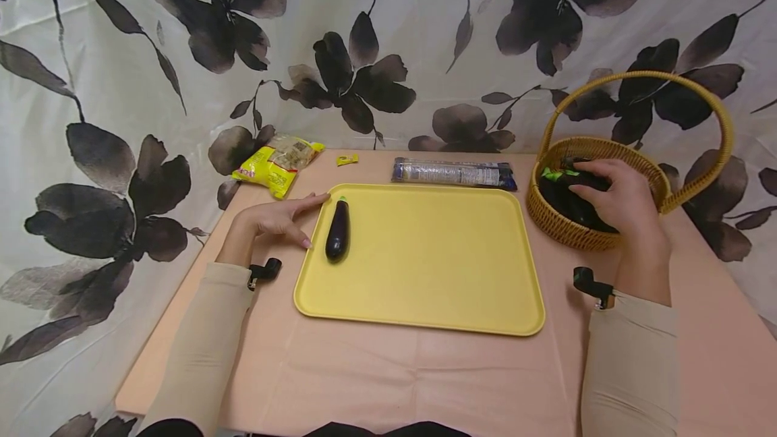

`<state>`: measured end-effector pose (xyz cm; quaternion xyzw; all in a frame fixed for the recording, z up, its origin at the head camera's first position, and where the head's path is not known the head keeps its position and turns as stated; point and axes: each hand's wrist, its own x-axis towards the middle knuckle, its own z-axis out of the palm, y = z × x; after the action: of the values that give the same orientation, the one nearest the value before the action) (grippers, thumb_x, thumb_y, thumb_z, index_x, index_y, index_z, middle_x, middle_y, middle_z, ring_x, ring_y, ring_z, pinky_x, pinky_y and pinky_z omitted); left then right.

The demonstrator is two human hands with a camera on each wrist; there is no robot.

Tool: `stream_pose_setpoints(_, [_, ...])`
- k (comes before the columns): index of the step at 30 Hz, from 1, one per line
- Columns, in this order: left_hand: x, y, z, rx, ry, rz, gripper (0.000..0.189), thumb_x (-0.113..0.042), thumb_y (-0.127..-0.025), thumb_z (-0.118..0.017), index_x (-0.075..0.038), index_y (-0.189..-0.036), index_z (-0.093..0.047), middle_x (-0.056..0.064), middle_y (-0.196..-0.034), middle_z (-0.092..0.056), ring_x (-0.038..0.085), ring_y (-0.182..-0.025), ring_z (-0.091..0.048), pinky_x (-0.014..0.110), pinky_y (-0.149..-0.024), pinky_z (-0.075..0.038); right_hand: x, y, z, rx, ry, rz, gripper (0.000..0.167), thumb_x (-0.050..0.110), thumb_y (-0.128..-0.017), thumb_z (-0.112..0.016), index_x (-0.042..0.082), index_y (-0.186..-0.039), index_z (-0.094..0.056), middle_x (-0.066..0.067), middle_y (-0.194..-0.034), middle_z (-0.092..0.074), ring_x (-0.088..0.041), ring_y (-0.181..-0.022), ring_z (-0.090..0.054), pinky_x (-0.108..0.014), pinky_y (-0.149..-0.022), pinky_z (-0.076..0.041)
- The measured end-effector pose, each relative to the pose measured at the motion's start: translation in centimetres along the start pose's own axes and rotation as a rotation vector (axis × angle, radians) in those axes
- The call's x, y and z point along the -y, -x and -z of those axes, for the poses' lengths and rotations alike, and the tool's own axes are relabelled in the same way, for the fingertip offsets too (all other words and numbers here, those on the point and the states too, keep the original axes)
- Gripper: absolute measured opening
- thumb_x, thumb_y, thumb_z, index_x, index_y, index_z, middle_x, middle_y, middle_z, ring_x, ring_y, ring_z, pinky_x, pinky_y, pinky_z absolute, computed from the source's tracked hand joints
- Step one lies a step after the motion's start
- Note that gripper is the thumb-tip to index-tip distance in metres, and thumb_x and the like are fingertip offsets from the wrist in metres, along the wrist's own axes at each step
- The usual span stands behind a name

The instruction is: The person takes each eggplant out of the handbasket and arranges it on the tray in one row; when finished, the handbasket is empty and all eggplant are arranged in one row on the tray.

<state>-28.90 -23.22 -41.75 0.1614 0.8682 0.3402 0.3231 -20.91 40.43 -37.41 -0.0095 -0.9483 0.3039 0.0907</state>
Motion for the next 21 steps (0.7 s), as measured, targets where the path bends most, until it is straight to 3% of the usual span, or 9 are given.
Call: stream_pose_setpoints(21, [0.3,-0.2,0.2,-0.006,-0.056,0.028,0.124,-0.038,-0.068,-0.098,-0.044,-0.165,-0.021,0.005,-0.177,0.005,0.032,-0.163,0.009,0.064,-0.128,0.004,-2.4,-0.6,-0.1,0.118,0.120,-0.037,0.051,0.031,-0.107,-0.057,0.003,-0.150,-0.052,-0.038,-0.152,-0.041,-0.061,-0.143,-0.029,-0.079,-0.112,-0.023])
